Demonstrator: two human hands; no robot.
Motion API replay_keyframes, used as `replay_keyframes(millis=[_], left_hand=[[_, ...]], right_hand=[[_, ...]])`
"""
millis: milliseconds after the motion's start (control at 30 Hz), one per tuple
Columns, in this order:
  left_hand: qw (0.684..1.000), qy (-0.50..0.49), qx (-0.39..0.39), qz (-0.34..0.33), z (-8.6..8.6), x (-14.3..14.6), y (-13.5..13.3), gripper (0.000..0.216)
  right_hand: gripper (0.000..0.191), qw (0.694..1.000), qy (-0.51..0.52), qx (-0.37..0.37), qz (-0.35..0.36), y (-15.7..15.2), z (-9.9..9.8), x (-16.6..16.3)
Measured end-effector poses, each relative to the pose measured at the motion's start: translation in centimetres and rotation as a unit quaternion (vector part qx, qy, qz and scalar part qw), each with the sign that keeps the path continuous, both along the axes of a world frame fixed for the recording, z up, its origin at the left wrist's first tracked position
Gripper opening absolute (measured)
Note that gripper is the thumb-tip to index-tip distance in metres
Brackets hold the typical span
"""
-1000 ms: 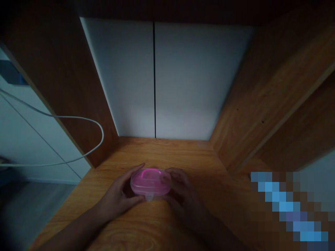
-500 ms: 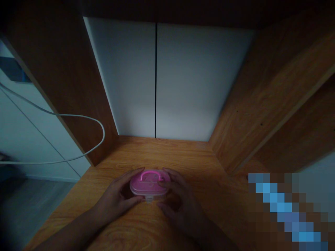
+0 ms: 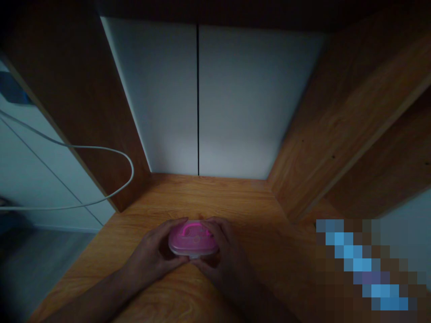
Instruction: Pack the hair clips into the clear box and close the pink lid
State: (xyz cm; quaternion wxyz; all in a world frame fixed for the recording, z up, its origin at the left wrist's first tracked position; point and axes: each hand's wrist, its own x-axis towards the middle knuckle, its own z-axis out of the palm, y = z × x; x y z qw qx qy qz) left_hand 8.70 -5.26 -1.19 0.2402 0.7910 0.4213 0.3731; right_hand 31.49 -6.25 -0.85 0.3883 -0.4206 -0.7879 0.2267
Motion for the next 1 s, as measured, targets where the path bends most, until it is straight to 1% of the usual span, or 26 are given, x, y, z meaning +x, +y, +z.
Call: replay_keyframes(millis=[200,333,467,533,633,700,767,800,867,933,1000], left_hand=[[1.000,0.002,-0.006,0.009,0.2,0.0,0.0,0.069],[1.000,-0.001,-0.004,0.020,0.0,0.1,-0.2,0.069],[1.000,-0.013,-0.011,0.018,-0.3,0.2,-0.2,0.070],[1.000,-0.019,-0.016,0.011,-0.5,0.2,0.0,0.073],[0.999,-0.023,-0.027,0.001,-0.6,0.0,0.2,0.081],[0.999,-0.024,-0.035,-0.002,-0.5,-0.3,0.2,0.085],[0.999,-0.025,-0.036,-0.004,-0.4,-0.7,0.3,0.085],[0.999,-0.024,-0.035,-0.003,-0.3,-0.8,0.3,0.083],[0.999,-0.018,-0.033,0.003,-0.1,-1.2,0.3,0.075],[0.999,-0.008,-0.034,0.013,0.1,-1.5,0.5,0.064],[0.999,0.002,-0.031,0.022,0.2,-1.7,0.6,0.054]], right_hand=[[0.065,1.000,0.002,-0.012,-0.011,-0.2,0.3,-0.3],[0.060,0.999,0.019,-0.022,-0.024,-0.2,0.7,-0.7],[0.057,0.999,0.032,-0.022,-0.031,0.0,0.9,-1.0],[0.058,0.999,0.034,-0.021,-0.018,0.2,0.9,-0.7],[0.067,0.999,0.015,-0.019,0.036,0.3,0.9,0.4],[0.073,0.997,-0.002,-0.006,0.076,0.3,1.0,1.3],[0.073,0.996,-0.003,0.014,0.092,0.5,1.0,2.0],[0.071,0.996,-0.003,0.026,0.088,0.7,1.0,2.3],[0.066,0.998,-0.006,0.046,0.049,1.2,0.9,2.7],[0.059,0.998,-0.015,0.061,-0.026,2.0,0.6,3.1],[0.051,0.990,-0.019,0.074,-0.115,3.0,0.2,3.8]])
